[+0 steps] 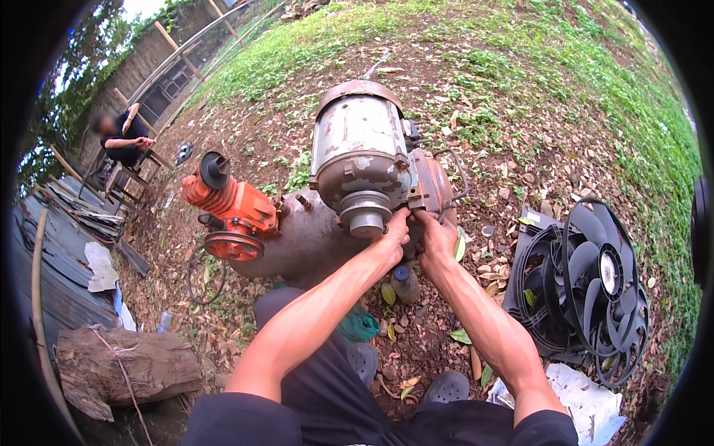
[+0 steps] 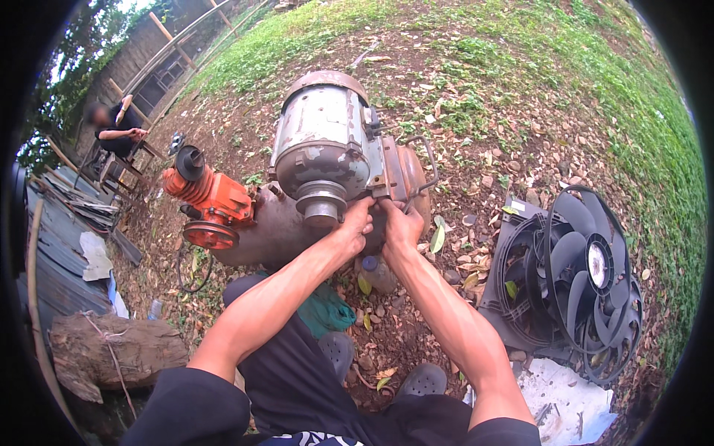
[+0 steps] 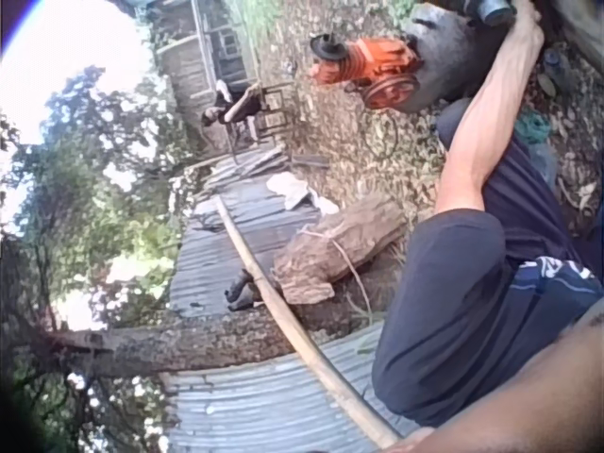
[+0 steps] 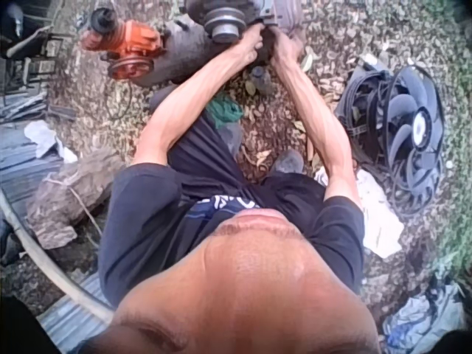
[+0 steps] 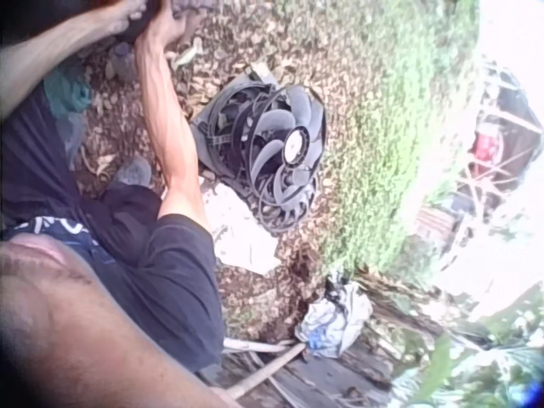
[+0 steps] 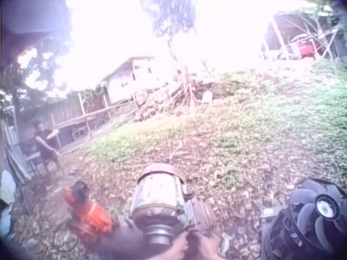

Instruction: The person assembles a motor and engine setup by hand, securing bolts and tightening nuts on the motor housing. They then place a drive belt around the pulleys of the engine and motor, adjusting it into position.

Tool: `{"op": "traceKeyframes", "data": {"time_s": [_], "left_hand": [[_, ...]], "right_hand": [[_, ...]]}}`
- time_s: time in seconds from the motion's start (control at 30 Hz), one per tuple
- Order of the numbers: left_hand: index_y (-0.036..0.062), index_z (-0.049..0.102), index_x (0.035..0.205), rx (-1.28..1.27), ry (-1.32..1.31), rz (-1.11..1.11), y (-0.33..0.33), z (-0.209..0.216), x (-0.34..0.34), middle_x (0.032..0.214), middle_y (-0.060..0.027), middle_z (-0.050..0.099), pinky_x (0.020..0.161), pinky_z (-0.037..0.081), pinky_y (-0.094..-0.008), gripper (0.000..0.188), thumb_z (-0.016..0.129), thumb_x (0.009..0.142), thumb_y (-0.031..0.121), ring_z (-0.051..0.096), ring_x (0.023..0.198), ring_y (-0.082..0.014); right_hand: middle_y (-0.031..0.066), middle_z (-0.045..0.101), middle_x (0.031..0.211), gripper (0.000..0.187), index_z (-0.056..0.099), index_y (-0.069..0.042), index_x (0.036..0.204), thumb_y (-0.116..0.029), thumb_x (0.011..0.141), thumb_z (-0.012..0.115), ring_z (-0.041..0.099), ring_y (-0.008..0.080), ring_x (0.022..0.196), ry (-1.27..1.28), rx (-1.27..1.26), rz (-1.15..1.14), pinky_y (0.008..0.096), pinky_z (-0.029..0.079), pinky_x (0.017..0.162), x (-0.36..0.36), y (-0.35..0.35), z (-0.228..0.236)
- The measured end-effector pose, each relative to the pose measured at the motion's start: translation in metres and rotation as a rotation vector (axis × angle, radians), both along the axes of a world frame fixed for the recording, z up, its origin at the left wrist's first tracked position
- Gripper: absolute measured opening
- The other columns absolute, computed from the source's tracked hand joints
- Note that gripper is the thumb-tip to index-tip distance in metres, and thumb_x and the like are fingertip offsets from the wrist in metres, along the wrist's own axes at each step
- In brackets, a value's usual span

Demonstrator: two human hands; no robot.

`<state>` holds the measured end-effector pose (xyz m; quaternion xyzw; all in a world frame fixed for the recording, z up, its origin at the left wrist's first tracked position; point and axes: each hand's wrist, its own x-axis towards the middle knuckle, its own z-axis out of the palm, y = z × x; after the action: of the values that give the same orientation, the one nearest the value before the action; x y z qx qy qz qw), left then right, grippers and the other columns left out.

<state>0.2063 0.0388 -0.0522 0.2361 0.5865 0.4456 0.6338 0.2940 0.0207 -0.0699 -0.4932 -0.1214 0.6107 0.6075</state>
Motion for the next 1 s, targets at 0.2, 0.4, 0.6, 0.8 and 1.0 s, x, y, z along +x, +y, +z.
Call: {"op": "traceKeyframes", "data": {"time_s": [0.2,0.4,0.6,0.8,1.0], "left_hand": [[0.0106,0.061,0.095,0.002,0.063,-0.020,-0.006,0.011,0.003,0.067,0.0048,0.048,0.036,0.024,-0.0203,0.015,0.051,0.094,0.022,0.036,0.048,-0.0029],[0.0161,0.063,0.102,-0.031,0.109,-0.080,-0.009,0.016,0.016,0.075,0.0072,0.055,0.047,0.029,-0.0207,0.022,0.047,0.096,0.030,0.043,0.059,-0.0028],[0.0189,0.064,0.105,0.046,0.025,-0.248,0.003,-0.034,-0.016,0.084,0.0062,0.059,0.057,0.034,-0.0238,0.029,0.045,0.095,0.038,0.049,0.072,-0.0047],[0.0203,0.067,0.106,0.091,0.070,-0.303,-0.004,-0.028,-0.008,0.091,0.0070,0.061,0.060,0.032,-0.0242,0.030,0.048,0.092,0.040,0.047,0.076,-0.0044],[0.0219,0.067,0.107,0.097,0.102,-0.239,-0.004,-0.020,-0.005,0.084,0.0090,0.053,0.066,0.031,-0.0269,0.029,0.055,0.090,0.041,0.042,0.078,-0.0052]], "right_hand": [[0.0026,0.065,0.070,0.017,0.066,-0.002,0.082,-0.016,0.078,0.075,0.051,0.0091,0.051,0.030,-0.032,0.004,0.0242,0.036,0.045,-0.005,-0.003,-0.001],[0.0046,0.066,0.072,0.018,0.069,0.001,0.091,-0.013,0.080,0.073,0.058,0.0113,0.060,0.071,0.034,-0.119,0.0251,0.043,0.050,-0.011,0.002,-0.010],[0.0026,0.065,0.072,0.016,0.069,0.000,0.098,-0.010,0.086,0.068,0.054,0.0091,0.053,0.141,0.027,-0.178,0.0225,0.039,0.044,-0.032,-0.014,0.011],[0.0007,0.064,0.073,0.020,0.068,0.000,0.103,-0.015,0.089,0.068,0.053,0.0062,0.057,0.092,0.137,-0.281,0.0213,0.040,0.049,-0.035,-0.020,-0.017],[-0.0023,0.062,0.076,0.020,0.068,0.002,0.102,-0.014,0.090,0.067,0.053,0.0058,0.066,-0.181,0.341,-0.358,0.0212,0.043,0.060,-0.032,-0.016,-0.027]]}}
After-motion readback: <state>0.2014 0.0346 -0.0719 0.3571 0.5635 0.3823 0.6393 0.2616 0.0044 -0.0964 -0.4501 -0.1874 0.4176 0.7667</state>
